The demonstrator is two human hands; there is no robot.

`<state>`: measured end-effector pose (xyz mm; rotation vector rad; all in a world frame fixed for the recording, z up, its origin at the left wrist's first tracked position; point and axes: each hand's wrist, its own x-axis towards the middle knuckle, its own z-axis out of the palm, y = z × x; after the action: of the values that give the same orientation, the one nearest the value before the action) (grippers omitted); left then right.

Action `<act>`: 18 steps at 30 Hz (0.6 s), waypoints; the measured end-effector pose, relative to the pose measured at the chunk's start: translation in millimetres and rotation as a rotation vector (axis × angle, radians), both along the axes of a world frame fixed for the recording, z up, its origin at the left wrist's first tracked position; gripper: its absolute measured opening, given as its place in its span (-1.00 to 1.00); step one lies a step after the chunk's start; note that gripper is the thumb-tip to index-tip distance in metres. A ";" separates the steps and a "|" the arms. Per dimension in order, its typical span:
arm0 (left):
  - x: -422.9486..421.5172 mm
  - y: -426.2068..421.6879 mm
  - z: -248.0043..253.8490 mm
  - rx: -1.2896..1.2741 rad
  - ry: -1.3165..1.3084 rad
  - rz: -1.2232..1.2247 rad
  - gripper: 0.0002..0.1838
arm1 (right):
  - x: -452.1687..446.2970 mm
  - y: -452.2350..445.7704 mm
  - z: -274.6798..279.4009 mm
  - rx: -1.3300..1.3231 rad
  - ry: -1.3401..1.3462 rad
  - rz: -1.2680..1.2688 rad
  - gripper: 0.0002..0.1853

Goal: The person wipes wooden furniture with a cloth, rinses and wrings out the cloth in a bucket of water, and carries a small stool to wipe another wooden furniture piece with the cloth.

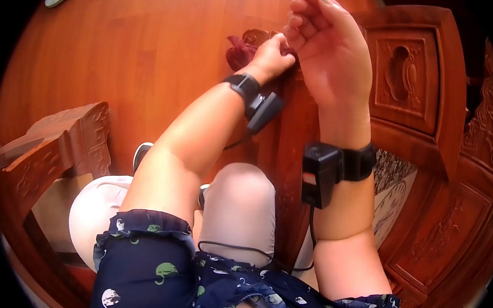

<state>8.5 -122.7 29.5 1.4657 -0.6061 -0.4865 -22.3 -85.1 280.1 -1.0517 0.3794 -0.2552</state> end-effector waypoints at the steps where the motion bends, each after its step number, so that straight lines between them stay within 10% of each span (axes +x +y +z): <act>1: -4.3 3.3 0.6 -0.011 -0.069 -0.007 -0.66 | -1.1 -1.0 1.6 0.004 -0.003 -0.005 -0.76; 5: -23.6 68.8 5.8 0.306 0.030 -0.504 -0.78 | 2.8 1.4 -1.7 -0.019 -0.022 0.008 -0.76; 8: -18.8 84.9 32.0 0.382 0.034 -0.333 -0.76 | 1.4 -1.6 -4.7 0.009 -0.049 0.006 -0.78; 15: -43.2 117.9 85.6 0.204 0.959 0.036 -0.63 | 3.6 -0.2 -10.3 -0.059 -0.049 0.117 -0.76; 18: -77.0 107.3 -26.4 0.164 0.687 -0.421 -0.63 | 5.5 -0.2 -12.9 -0.081 -0.072 0.114 -0.75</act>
<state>-68.5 -15.4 3.1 1.2081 -0.3177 -1.3267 -16.9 -85.2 267.3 -1.1371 0.2452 -0.2066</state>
